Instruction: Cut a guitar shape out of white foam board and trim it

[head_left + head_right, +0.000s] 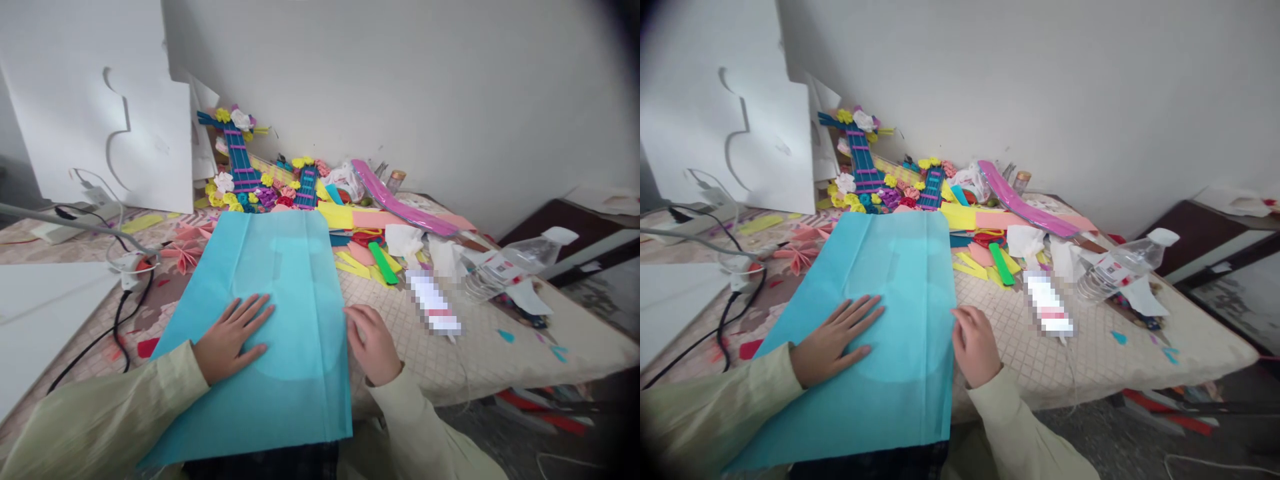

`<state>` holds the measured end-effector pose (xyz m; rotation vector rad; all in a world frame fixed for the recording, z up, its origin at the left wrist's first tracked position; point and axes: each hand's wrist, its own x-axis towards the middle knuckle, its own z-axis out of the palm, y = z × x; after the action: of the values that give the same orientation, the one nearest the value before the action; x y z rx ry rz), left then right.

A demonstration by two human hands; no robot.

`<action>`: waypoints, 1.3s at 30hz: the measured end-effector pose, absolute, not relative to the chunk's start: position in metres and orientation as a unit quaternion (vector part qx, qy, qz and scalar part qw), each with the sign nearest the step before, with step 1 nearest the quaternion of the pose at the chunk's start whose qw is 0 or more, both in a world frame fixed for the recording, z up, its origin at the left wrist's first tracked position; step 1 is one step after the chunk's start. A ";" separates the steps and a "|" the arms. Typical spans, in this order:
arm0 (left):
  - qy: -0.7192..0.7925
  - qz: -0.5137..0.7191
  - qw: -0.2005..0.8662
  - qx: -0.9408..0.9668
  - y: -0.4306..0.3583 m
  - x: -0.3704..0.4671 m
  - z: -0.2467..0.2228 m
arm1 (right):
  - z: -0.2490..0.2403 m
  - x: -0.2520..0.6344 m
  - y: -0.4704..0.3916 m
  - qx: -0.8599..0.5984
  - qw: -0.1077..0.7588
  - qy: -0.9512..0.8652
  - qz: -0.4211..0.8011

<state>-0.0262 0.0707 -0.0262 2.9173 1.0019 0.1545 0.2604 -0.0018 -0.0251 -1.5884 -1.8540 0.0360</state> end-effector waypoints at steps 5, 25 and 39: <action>0.323 0.073 0.023 0.943 0.070 -0.026 -0.029 | -0.024 0.234 0.000 -0.527 0.217 -0.822 -0.001; 0.390 0.020 0.044 0.920 0.058 -0.057 -0.003 | -0.050 0.237 -0.002 -0.550 0.136 -0.824 0.008; 0.365 0.093 0.005 0.926 0.033 -0.094 -0.022 | -0.043 0.256 -0.007 -0.566 0.217 -0.795 0.015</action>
<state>-0.0942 0.0328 -0.0222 2.8999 1.1444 0.2917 0.2562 -0.0066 -0.0431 -1.5688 -2.2012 0.0424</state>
